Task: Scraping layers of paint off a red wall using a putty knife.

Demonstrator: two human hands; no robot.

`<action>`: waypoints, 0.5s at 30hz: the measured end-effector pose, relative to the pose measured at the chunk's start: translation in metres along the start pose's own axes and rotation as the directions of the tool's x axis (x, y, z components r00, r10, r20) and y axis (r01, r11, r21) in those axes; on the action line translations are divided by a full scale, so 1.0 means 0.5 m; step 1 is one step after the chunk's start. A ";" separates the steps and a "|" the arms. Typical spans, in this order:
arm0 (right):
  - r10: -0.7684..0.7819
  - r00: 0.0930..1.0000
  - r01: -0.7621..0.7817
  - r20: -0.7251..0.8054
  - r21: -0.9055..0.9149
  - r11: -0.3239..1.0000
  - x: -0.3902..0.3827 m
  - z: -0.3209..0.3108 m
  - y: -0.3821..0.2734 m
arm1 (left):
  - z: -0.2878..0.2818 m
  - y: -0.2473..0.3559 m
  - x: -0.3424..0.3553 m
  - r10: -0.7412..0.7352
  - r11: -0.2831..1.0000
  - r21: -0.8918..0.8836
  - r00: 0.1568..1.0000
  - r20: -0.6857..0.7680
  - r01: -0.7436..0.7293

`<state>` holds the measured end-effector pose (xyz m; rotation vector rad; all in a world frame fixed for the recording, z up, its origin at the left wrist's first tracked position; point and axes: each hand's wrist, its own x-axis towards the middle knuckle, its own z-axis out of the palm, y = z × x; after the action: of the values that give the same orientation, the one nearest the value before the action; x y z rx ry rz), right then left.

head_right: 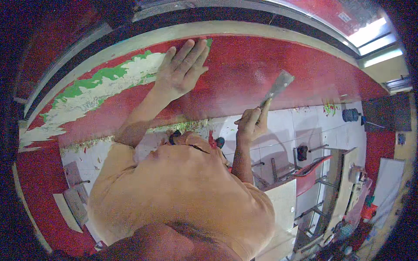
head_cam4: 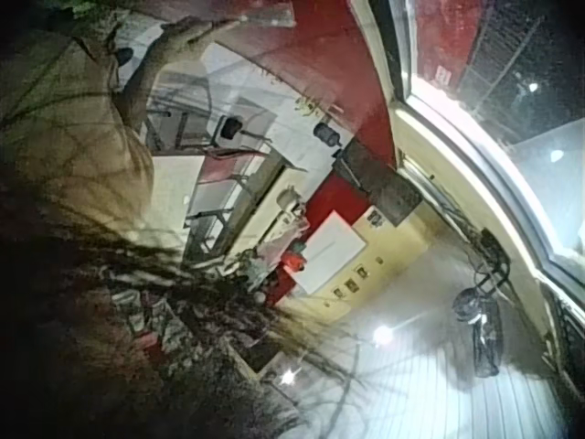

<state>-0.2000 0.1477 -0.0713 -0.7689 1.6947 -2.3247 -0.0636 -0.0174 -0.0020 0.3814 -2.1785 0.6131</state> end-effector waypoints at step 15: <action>0.125 0.989 -0.133 -0.074 -0.116 0.984 0.002 -0.057 0.047 | -0.015 -0.045 0.091 -0.174 0.985 -0.087 0.867 -0.467 0.151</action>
<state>-0.2185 0.1633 -0.0992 -0.5883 1.8688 -2.2012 -0.0765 -0.0351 0.0446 0.3430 -1.6683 0.4967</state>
